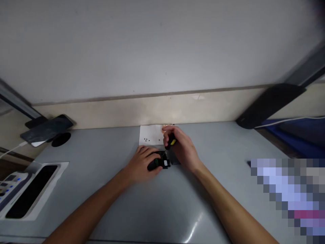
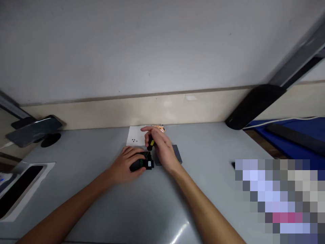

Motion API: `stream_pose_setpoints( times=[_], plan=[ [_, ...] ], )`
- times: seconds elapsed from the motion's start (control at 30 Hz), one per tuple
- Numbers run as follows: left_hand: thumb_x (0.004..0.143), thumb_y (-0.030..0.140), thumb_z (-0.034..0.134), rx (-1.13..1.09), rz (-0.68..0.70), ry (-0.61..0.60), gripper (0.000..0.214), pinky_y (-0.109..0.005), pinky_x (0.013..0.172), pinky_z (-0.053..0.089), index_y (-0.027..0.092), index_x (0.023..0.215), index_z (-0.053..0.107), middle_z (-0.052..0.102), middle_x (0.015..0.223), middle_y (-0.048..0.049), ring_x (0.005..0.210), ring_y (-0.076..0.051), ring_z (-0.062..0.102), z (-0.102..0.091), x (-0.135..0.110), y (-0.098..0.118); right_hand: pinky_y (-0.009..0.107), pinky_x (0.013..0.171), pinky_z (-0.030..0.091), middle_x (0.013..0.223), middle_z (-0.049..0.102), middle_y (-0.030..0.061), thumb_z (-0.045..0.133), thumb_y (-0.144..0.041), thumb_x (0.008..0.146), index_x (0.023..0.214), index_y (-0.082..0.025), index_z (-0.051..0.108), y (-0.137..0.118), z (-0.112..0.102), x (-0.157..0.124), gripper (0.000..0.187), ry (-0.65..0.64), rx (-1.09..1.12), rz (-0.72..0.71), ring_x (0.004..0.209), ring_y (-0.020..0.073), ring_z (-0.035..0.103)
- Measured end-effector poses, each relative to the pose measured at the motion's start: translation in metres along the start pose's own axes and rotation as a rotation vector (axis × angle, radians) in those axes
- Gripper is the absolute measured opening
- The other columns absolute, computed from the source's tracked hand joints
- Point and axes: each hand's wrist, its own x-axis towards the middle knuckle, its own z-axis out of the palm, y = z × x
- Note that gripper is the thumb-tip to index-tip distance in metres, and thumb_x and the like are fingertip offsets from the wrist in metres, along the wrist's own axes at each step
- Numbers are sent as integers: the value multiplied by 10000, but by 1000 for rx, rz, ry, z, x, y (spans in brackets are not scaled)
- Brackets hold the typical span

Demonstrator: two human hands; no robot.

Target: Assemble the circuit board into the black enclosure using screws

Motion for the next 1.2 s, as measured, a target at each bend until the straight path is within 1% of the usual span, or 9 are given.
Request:
stream_pose_setpoints(
  times=[0.13, 0.23, 0.37, 0.47, 0.73, 0.83, 0.93, 1.1, 1.2],
  plan=[
    [883, 316, 705, -12, 11, -3, 267, -461, 1069, 414, 265, 1142, 660, 653, 1311, -40, 1177, -250, 582, 0, 0, -1, 322, 766, 419, 888, 558, 36, 652, -399, 928, 748, -206, 621, -5, 0, -3, 266, 20, 183, 47, 826, 172, 531],
    [890, 307, 699, -14, 9, -7, 262, -453, 1071, 414, 269, 1146, 661, 656, 1306, -36, 1180, -243, 582, 0, 0, 0, 303, 667, 401, 798, 540, 11, 689, -434, 904, 726, -217, 529, -5, -1, -4, 324, -10, 322, 129, 698, 150, 512],
    [892, 311, 701, -19, 1, -8, 257, -453, 1080, 411, 271, 1142, 661, 657, 1299, -35, 1185, -240, 583, -1, 0, 1, 277, 544, 305, 612, 349, -43, 613, -522, 947, 756, -235, 555, -4, 0, -3, 350, -7, 301, 126, 539, 123, 323],
    [890, 305, 697, -25, 0, -15, 263, -455, 1074, 417, 275, 1147, 655, 651, 1307, -36, 1194, -247, 578, -1, 0, 0, 310, 619, 402, 666, 432, -3, 512, -516, 980, 866, -235, 664, -9, 1, -1, 339, -3, 336, 174, 616, 155, 422],
    [881, 311, 705, -19, 2, -22, 269, -449, 1066, 426, 265, 1142, 657, 649, 1298, -44, 1187, -248, 584, 0, 1, -1, 342, 858, 484, 1067, 662, 57, 649, -280, 864, 828, -222, 711, -13, -4, 0, 93, 81, 386, 214, 999, 211, 618],
    [884, 305, 702, -15, 2, -6, 252, -448, 1067, 423, 262, 1128, 662, 653, 1290, -47, 1188, -249, 583, 1, 0, -1, 391, 920, 478, 1167, 698, 74, 592, -301, 868, 1017, -239, 723, -13, -3, 1, 207, 38, 419, 222, 1083, 250, 637],
    [890, 308, 697, -11, 6, -4, 227, -449, 1070, 420, 256, 1108, 662, 656, 1289, -46, 1189, -247, 583, 1, -1, -1, 444, 948, 471, 1157, 721, 102, 526, -344, 877, 1149, -220, 701, -15, -2, 1, 346, -13, 422, 221, 1060, 274, 657],
    [901, 322, 687, -9, 11, -9, 229, -457, 1072, 419, 261, 1121, 659, 646, 1318, -49, 1210, -251, 580, -1, 0, 0, 379, 828, 477, 919, 705, 59, 604, -397, 932, 846, -225, 665, -16, -4, -3, 202, -80, 279, 205, 809, 200, 627],
    [896, 319, 693, -12, 14, -6, 240, -454, 1079, 414, 265, 1127, 659, 644, 1320, -41, 1209, -245, 578, -1, 0, 0, 341, 793, 456, 893, 692, 32, 692, -380, 910, 813, -238, 596, -14, -3, -5, 197, -91, 224, 150, 805, 177, 599]
  ],
)
